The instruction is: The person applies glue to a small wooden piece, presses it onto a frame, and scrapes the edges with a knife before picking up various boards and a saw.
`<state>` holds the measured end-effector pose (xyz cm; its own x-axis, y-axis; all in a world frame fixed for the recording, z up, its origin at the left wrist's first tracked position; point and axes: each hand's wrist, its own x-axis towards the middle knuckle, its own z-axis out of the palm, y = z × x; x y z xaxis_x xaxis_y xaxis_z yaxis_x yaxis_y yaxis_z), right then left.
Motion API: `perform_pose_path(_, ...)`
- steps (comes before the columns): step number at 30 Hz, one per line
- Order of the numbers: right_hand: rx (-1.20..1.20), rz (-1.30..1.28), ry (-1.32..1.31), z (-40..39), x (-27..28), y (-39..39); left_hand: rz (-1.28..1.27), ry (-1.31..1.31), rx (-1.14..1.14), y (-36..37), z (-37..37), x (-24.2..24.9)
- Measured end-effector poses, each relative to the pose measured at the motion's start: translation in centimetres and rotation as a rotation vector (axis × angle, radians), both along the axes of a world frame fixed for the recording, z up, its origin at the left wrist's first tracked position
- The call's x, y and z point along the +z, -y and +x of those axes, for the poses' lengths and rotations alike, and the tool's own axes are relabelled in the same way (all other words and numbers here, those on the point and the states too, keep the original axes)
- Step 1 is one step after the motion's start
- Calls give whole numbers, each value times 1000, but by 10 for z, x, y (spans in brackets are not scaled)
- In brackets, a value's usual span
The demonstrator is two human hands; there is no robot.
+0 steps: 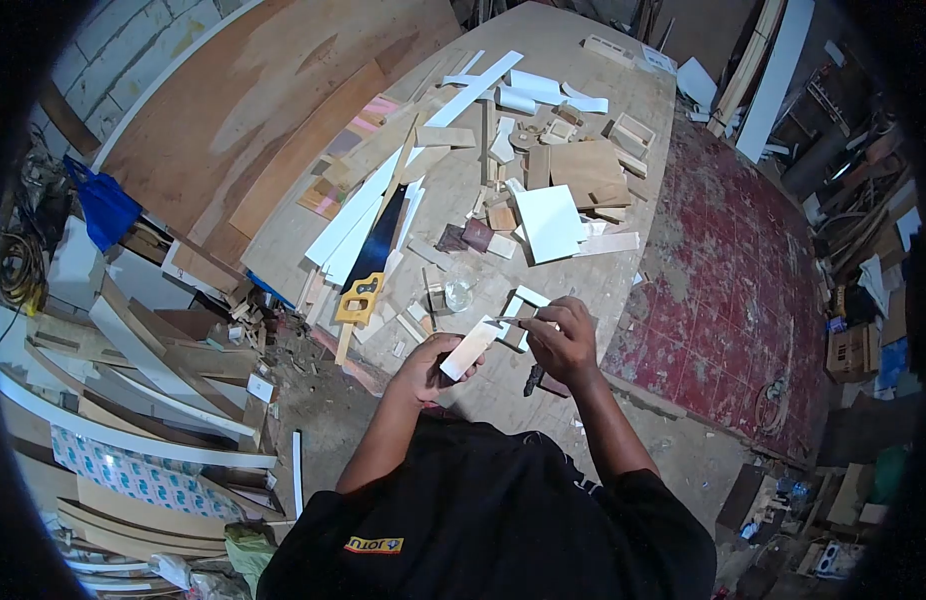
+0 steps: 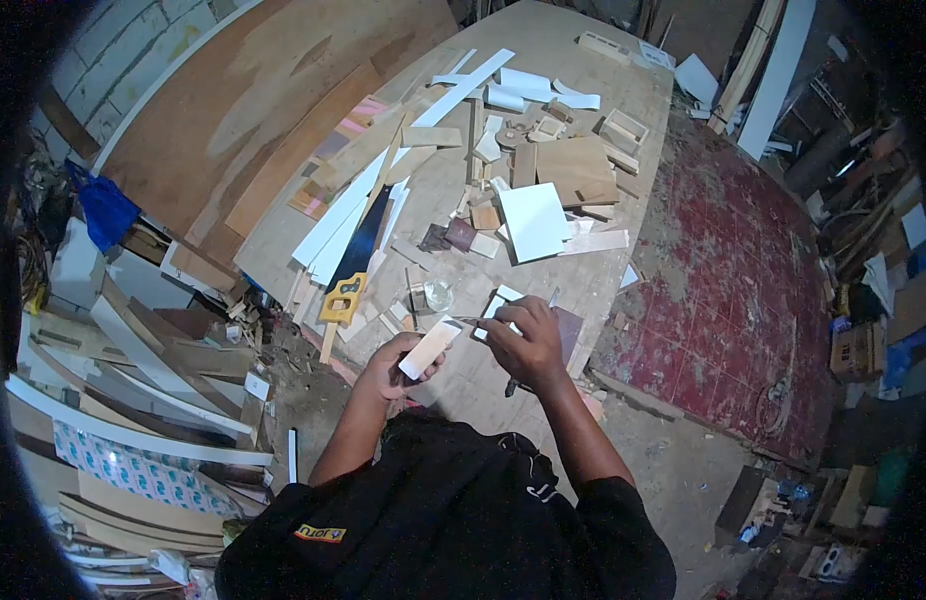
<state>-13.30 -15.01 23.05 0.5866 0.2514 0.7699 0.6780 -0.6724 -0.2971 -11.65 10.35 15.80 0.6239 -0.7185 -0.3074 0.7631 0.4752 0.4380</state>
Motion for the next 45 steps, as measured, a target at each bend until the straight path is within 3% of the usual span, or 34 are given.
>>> perform_pose_path(5, 37, -82, -24, -2, 1, -4, 18, 88, -32, 1, 1, 1)
perform_pose_path(10, 44, -89, 31, -6, 3, 1, 17, 8, 109, -3, 1, 4)
perform_pose_path(16, 3, -59, -9, -1, -1, -4, 7, 138, -41, 6, -2, 9)
perform_pose_path(23, 0, -109, -51, -5, -5, 4, 14, 27, 108, 0, -1, 12)
perform_pose_path(29, -33, -77, -12, -1, -2, -2, -33, 140, -1, 11, -1, 10)
perform_pose_path(35, 0, -79, -3, -3, -4, 3, 44, 61, 105, 3, 2, 6)
perform_pose_path(45, -3, -78, 17, -2, -6, -6, 67, 154, 58, 11, -3, 14)
